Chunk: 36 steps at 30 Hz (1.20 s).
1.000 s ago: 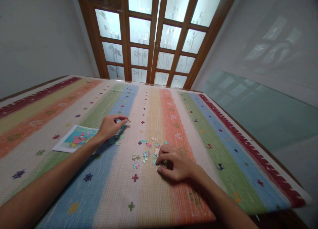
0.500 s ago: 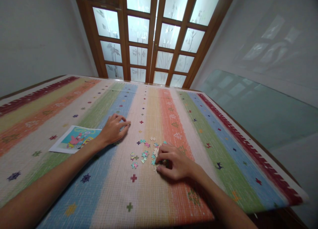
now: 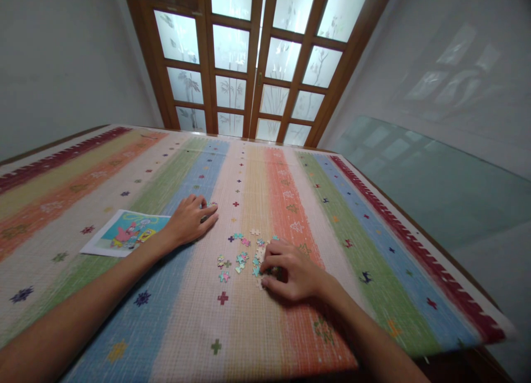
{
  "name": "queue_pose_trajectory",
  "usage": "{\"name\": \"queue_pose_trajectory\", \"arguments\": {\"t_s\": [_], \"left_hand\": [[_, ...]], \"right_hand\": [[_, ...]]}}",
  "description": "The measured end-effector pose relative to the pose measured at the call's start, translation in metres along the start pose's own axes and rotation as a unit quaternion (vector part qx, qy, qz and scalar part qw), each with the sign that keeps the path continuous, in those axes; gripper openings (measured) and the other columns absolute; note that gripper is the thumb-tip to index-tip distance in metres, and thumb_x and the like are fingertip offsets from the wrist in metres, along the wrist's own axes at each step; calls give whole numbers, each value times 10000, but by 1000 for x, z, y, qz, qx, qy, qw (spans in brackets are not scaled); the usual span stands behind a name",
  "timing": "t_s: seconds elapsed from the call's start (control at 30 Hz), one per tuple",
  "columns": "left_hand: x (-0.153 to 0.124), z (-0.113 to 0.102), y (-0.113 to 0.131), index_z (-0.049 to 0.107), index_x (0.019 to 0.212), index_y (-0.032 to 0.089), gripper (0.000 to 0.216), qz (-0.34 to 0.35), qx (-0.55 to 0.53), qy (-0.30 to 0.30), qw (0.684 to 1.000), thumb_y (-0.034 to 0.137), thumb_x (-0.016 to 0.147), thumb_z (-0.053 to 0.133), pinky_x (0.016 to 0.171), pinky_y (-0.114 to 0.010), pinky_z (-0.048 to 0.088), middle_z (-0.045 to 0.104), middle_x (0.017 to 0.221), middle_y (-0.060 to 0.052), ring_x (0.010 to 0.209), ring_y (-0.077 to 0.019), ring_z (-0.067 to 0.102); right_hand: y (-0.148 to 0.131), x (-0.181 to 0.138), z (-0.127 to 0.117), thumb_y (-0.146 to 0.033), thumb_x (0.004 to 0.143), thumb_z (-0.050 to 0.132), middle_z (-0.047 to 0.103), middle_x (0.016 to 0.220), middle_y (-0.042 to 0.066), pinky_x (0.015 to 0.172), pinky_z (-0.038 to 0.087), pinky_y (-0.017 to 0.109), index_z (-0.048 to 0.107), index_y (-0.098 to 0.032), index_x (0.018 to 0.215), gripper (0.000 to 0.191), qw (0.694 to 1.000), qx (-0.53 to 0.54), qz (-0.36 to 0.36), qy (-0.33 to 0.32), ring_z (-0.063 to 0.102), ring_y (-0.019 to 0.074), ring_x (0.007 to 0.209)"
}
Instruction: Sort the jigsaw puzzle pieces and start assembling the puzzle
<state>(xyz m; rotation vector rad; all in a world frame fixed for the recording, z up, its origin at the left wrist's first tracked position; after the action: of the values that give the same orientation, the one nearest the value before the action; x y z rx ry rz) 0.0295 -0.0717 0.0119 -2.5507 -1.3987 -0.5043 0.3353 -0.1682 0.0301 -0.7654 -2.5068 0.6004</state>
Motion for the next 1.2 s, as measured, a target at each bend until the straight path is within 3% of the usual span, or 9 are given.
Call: {"name": "queue_pose_trajectory", "arguments": {"t_s": [0.1, 0.23, 0.4, 0.6, 0.83, 1.1, 1.2], "left_hand": [[-1, -1, -1, 757, 1095, 228, 395, 5, -1, -1, 1000, 439, 1006, 434, 814, -382, 391, 610, 949, -103, 869, -260, 471], [-2, -3, 0, 729, 1173, 219, 364, 23, -36, 2, 999, 366, 997, 446, 845, -390, 407, 618, 979, -102, 884, -254, 482], [-6, -10, 20, 691, 1228, 201, 349, 57, -115, -10, 992, 313, 997, 455, 908, -408, 418, 622, 1028, -96, 943, -248, 509], [-13, -17, 53, 714, 1137, 226, 272, 80, -205, -34, 975, 291, 1002, 486, 906, -398, 435, 616, 1008, -75, 973, -241, 519], [-15, -17, 84, 707, 1190, 242, 274, 100, -262, -57, 958, 288, 1013, 503, 889, -399, 448, 620, 1050, -86, 986, -243, 531], [-17, -16, 91, 713, 1029, 217, 225, 112, -270, -61, 954, 266, 1006, 495, 841, -383, 450, 618, 993, -81, 932, -234, 527], [-18, -18, 96, 703, 1130, 225, 242, 112, -278, -62, 952, 261, 1015, 494, 848, -386, 458, 611, 1004, -86, 950, -238, 532]], "right_hand": [[1, 0, -1, -271, 862, 630, 611, 827, 51, 756, 420, 352, 698, -183, 827, 117, 1000, 0, 6, 11, 551, 187, 804], [10, -1, -7, -241, 896, 587, 598, 815, 60, 712, 429, 342, 688, -185, 779, 164, 994, -34, 40, 93, 551, 191, 787], [28, -6, -16, -228, 903, 596, 602, 846, 70, 735, 451, 355, 702, -178, 815, 146, 980, -79, 92, 157, 568, 203, 805], [41, -9, -9, -196, 903, 589, 602, 962, 86, 835, 481, 405, 723, -170, 970, 152, 968, -114, 189, 120, 585, 224, 888], [31, -8, -12, -258, 920, 648, 555, 1094, 112, 930, 499, 443, 698, -201, 1205, 295, 982, -67, 154, 82, 571, 249, 1013], [27, -8, -12, -216, 924, 647, 551, 1080, 93, 938, 494, 424, 723, -198, 1054, 152, 985, -53, 157, 53, 564, 229, 1012], [29, -8, -10, -179, 917, 628, 552, 1081, 96, 940, 493, 422, 697, -206, 1106, 203, 985, -42, 155, 68, 561, 230, 1012]]}}
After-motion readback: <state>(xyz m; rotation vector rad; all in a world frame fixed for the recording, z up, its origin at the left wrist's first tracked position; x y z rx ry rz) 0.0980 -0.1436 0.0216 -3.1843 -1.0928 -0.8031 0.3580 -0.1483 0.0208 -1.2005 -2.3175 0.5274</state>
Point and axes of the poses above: each hand's wrist, its own x-axis towards the middle knuckle, its own z-axis out of the palm, y = z × x, the point moved 1 cm from there along x, towards the middle knuckle
